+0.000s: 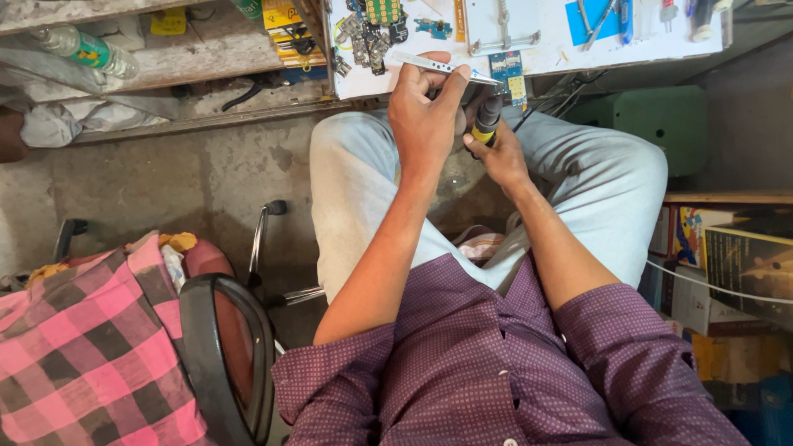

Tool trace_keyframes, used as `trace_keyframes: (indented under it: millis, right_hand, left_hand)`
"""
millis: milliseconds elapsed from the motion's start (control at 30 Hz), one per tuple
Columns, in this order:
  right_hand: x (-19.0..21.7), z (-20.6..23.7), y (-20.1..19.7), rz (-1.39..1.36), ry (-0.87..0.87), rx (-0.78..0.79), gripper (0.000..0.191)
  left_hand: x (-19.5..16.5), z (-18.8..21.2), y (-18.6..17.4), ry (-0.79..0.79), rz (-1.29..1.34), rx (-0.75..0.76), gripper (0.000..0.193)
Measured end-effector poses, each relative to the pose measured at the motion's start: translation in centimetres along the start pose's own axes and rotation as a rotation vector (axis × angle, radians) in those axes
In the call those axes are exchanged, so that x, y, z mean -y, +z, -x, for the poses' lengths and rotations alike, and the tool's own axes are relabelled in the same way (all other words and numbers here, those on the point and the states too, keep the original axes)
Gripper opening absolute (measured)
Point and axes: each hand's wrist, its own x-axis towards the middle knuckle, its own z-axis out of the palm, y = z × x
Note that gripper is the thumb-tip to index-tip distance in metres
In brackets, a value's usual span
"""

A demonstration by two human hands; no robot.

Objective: The person heats a small phone motherboard resting on their lap with a hot air gun, then uses tweezers to hold the board while squeezing flux paste from a tube onto it. They continue working on the board with the tweezers, applying paste to different spots.

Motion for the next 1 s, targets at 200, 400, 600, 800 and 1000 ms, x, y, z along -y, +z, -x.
trace_keyframes:
  millis: [200, 400, 600, 800, 1000]
  right_hand:
    - [0.04, 0.00, -0.03, 0.012, -0.026, -0.004, 0.029]
    - [0.00, 0.01, -0.15, 0.020, -0.010, -0.014, 0.029]
    - [0.06, 0.05, -0.11, 0.038, -0.015, -0.013, 0.028]
    - [0.08, -0.03, -0.11, 0.025, 0.014, -0.020, 0.029]
    - [-0.08, 0.03, 0.07, -0.012, -0.015, 0.021, 0.026]
  left_hand:
    - [-0.04, -0.03, 0.05, 0.016, 0.002, -0.014, 0.030]
    - [-0.11, -0.07, 0.08, -0.027, 0.011, -0.013, 0.031]
    - [-0.06, -0.09, 0.01, -0.008, -0.010, -0.011, 0.032]
    - [0.12, -0.06, 0.02, -0.017, 0.001, -0.011, 0.031]
    - [0.13, -0.10, 0.06, 0.030, 0.011, -0.011, 0.031]
